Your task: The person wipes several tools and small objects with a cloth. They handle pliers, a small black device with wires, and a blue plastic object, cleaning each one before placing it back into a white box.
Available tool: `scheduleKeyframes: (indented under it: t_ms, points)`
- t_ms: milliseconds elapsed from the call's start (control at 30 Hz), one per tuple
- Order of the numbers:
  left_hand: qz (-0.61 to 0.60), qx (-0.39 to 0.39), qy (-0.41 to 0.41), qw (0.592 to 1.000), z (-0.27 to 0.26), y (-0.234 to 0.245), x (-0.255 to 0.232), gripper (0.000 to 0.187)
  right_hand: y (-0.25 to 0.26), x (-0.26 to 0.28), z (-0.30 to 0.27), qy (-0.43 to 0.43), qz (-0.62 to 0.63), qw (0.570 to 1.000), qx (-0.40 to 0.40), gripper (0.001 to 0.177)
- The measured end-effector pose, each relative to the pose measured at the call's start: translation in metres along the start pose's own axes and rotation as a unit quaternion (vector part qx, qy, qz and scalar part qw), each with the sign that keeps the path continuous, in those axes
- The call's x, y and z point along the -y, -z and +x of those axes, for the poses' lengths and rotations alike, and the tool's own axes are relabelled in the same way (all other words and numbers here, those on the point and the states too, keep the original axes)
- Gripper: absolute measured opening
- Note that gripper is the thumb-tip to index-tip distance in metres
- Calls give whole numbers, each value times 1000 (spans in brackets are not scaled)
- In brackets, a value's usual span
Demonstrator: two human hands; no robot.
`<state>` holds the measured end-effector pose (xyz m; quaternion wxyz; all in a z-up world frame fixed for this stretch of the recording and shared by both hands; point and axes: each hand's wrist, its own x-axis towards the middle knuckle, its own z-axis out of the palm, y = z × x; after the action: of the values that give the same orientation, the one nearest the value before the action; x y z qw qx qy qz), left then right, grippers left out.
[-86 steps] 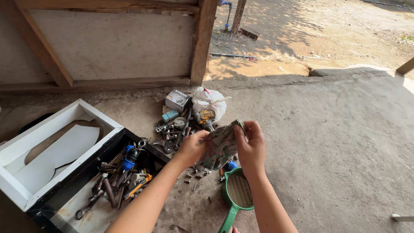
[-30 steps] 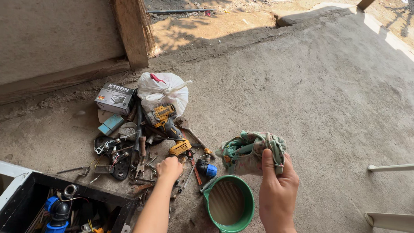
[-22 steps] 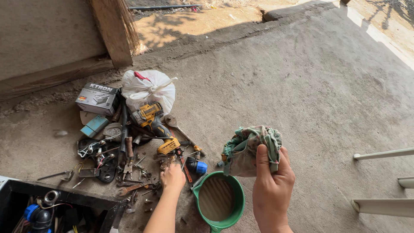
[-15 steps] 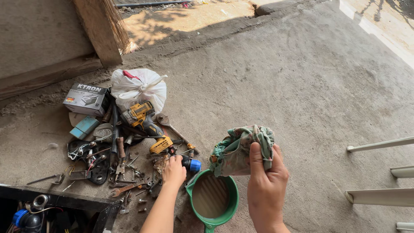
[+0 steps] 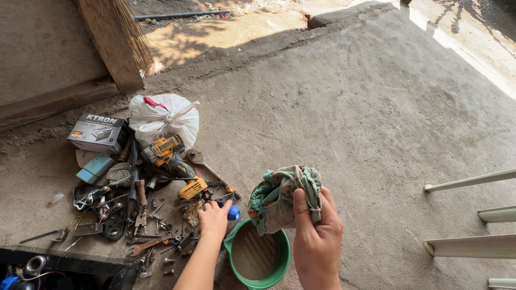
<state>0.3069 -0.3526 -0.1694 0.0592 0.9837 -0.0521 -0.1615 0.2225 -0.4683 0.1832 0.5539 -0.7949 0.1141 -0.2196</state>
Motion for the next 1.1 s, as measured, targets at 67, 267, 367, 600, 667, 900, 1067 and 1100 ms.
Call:
scheduleKeyframes:
  t_ms: [67, 267, 367, 600, 667, 900, 1067, 1100]
  points:
    - [-147, -2, 34, 989, -5, 8, 12, 58, 2, 2, 0, -6, -6, 1000, -2, 26]
    - [-606, -189, -45, 772, -22, 58, 38, 63, -3, 19, -8, -28, 36, 999, 7, 29]
    - [-662, -103, -24, 742, -64, 118, 49, 60, -4, 31, -20, -35, 30, 999, 11, 30]
    - [-441, -331, -195, 811, -235, 257, 85, 58, -5, 53, -54, 0, 113, 991, 65, 28]
    - [-379, -361, -203, 828, -287, 280, 93, 58, -14, 56, -63, -22, 196, 975, 101, 26]
    - [-609, -288, -26, 739, -413, 283, 116, 43, -27, 93, -125, -55, 306, 913, 265, 27]
    - [-653, -282, 38, 702, -436, 265, 131, 46, -25, 129, -191, 85, 312, 879, 351, 33]
    - [-675, -284, 27, 681, -439, 265, 132, 47, -27, 131, -209, 185, 297, 867, 354, 32]
